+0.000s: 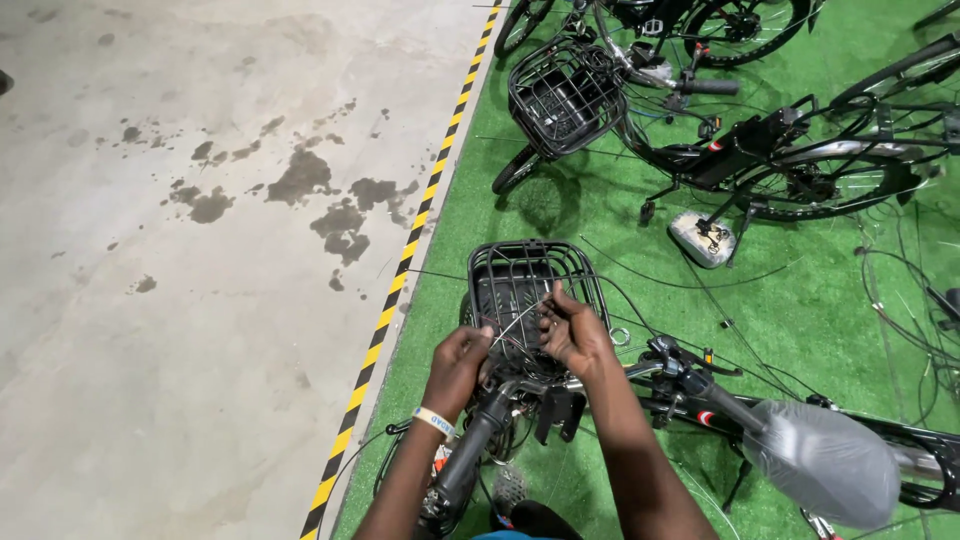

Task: The person works on the rear wheel hub of an electric bicycle, using a tool to tighten components. They then move to the front wheel to attach and secure a brake cable, using pliers to cut the excess cable. Finally, they adjust the handlebars and organize the brake cable near the front basket.

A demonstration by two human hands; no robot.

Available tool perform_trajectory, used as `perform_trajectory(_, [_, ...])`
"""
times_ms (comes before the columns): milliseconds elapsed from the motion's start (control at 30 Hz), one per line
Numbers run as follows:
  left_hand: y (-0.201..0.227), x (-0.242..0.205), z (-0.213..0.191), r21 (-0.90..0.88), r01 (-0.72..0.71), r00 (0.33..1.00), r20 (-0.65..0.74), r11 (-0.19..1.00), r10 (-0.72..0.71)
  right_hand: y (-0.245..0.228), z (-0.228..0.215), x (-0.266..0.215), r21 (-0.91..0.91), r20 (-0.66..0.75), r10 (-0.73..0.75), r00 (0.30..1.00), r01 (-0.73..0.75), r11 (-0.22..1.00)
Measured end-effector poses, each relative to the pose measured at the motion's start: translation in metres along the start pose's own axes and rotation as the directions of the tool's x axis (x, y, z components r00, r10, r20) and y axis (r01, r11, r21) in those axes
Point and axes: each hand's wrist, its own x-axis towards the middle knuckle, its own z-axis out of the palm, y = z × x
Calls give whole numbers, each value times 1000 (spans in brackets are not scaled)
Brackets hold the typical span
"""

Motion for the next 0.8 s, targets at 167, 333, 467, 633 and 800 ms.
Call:
perform_trajectory(167, [52, 11, 24, 187, -76, 997, 48, 979, 68, 44, 31, -32, -109, 33, 4, 999, -1, 994])
perform_trajectory(333, [62, -8, 27, 637, 8, 999, -41, 771, 23, 63, 35, -43, -155, -11, -82, 997, 79, 985])
perform_trajectory(467, [32, -9, 17, 626, -44, 994, -54, 778, 100, 62, 30, -40, -174, 12, -75, 997, 76, 982])
perform_trajectory(633, [27, -15, 5, 486, -134, 989, 9, 863, 148, 49, 36, -40, -220, 49, -30, 998, 40, 975])
perform_trajectory(800, [44, -36, -12, -135, -201, 978, 21, 970, 206, 29, 23, -15, -158, 32, -73, 997, 77, 984])
